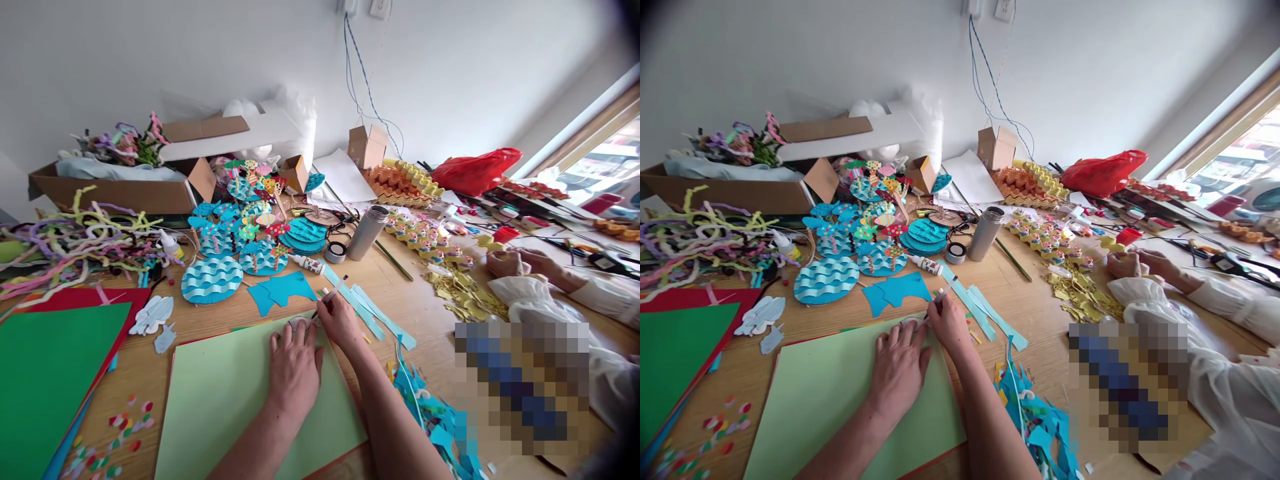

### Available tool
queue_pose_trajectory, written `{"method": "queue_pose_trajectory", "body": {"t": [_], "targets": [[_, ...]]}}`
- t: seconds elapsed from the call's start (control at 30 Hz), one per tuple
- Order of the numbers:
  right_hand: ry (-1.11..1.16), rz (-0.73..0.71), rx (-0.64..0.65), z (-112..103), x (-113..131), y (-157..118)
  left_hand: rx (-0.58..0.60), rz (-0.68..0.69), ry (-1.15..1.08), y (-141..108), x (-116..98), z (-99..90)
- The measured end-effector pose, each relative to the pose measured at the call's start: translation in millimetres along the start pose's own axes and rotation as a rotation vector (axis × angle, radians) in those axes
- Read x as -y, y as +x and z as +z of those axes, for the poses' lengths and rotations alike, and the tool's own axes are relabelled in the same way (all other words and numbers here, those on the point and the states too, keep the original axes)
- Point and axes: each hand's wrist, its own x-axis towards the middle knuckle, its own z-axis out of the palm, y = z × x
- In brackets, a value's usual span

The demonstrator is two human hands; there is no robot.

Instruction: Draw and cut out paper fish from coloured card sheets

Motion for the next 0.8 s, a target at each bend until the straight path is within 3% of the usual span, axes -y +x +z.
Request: {"method": "queue_pose_trajectory", "body": {"t": [0.8], "targets": [[0.007,0.020,-0.078,2.9,-4.4,-0.9,0.028,-0.001,0.007,-0.5,-0.9,-2.8]]}}
